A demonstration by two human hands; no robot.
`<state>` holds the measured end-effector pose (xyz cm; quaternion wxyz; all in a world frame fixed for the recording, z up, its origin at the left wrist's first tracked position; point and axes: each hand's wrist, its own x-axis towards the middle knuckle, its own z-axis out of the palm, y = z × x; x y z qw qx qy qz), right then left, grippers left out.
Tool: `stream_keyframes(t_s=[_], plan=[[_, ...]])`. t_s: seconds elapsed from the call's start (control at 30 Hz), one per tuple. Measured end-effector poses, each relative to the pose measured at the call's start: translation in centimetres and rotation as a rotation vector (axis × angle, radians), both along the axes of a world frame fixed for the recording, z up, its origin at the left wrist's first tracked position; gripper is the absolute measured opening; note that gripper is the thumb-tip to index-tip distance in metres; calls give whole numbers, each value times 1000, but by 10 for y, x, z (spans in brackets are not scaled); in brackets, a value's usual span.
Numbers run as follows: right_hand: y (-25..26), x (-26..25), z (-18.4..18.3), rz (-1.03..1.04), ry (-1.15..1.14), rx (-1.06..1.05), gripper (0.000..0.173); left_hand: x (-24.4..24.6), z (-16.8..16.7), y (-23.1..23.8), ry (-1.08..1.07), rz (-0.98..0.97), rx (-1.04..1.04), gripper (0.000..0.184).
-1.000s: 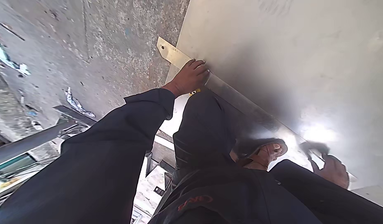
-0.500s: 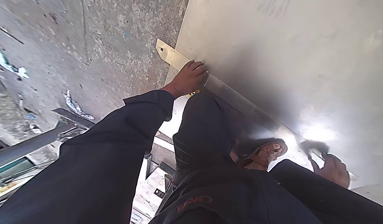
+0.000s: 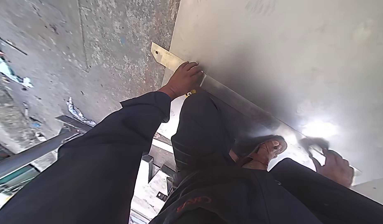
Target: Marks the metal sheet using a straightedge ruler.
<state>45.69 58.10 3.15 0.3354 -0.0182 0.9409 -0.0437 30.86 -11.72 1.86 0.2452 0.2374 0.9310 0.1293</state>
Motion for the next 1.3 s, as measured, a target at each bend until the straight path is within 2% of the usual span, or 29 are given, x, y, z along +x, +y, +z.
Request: stream_keyframes(t_s=[0.3,0.57,1.0,1.3], plan=[[15,15,-7,-97,26,-49,50,2,-1,7,-53,49,32,47],[26,23,-22,5,152,-106,51,5,1,4,-97,85,-172,57],[42,23,-31,72,243,-232,45,4,2,15,-57,73,-242,60],[38,18,-29,56,257,-232,40,5,7,26,-63,101,-278,56]])
